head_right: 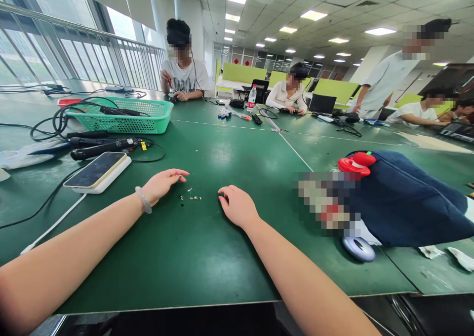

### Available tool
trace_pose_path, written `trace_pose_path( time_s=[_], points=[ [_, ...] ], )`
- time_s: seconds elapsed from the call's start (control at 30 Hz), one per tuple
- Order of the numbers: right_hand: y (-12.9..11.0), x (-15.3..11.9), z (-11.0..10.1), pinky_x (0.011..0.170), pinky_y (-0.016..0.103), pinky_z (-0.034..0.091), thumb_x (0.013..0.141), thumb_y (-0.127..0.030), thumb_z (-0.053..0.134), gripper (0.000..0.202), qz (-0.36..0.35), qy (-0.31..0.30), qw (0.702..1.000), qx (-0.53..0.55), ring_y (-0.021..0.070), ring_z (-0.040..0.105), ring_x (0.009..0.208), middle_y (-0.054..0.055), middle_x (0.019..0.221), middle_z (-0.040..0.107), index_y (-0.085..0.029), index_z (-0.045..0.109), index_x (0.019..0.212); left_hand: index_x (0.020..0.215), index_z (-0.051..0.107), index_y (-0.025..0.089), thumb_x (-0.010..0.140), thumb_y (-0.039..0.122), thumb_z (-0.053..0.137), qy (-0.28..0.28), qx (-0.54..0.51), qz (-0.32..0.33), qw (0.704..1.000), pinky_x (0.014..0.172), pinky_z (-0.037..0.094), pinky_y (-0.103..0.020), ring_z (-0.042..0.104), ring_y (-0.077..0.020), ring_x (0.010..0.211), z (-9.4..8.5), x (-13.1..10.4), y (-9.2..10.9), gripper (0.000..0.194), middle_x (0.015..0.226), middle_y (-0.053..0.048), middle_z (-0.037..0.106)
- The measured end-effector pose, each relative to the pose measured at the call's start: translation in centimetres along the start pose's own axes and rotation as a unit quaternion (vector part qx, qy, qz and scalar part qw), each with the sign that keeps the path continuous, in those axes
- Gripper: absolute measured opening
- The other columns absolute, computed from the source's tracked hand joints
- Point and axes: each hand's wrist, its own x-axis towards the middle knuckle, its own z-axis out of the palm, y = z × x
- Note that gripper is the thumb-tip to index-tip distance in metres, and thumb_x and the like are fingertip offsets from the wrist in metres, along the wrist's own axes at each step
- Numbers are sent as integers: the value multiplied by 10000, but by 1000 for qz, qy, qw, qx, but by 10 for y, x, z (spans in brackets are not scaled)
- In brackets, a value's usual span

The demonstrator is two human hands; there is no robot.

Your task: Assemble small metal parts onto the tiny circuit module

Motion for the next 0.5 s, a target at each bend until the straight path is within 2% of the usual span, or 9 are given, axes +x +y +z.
trace_pose_path(
  time_s=[0.1,0.17,0.23,0.3,0.37,0.5],
  points=[
    [1,0,1,713,281,451,860,-240,488,195,-15,-2,1000,0,139,567,760,27,866,612,-214,621,1000,1035,640,155,826,229,405,-139,-28,54,989,821,401,-282,563,-150,832,29,-17,14,322,902,-41,665],
    [0,0,1,736,292,460,864,-239,485,194,-26,1,1000,6,150,571,795,37,879,617,-209,623,997,1037,631,148,852,263,401,-187,-50,90,977,855,397,-294,561,-146,833,43,-26,20,317,891,-44,656],
    [-3,0,2,788,312,466,868,-244,485,193,-53,11,998,20,165,570,858,47,913,626,-204,625,994,1031,628,148,863,279,405,-221,-84,118,964,877,395,-300,559,-145,846,50,-32,23,308,880,-43,648],
    [-8,0,3,876,348,456,865,-272,503,208,-101,22,994,39,186,556,962,63,1008,630,-197,618,1022,1019,626,146,864,289,416,-233,-118,134,956,863,408,-303,559,-144,826,51,-34,24,298,860,-42,640],
    [-12,0,6,969,395,418,847,-345,544,315,-153,15,987,52,214,515,1098,89,1177,584,-190,582,1119,1012,625,144,859,305,437,-217,-150,138,955,843,424,-305,560,-148,817,47,-32,22,291,864,-48,638],
    [-17,1,9,1086,461,304,808,-519,554,713,-212,-52,975,36,266,333,1323,154,1421,380,-145,355,1382,1019,621,150,845,330,474,-132,-191,130,964,841,438,-298,569,-155,861,40,-24,19,291,949,-66,648]
  ],
)
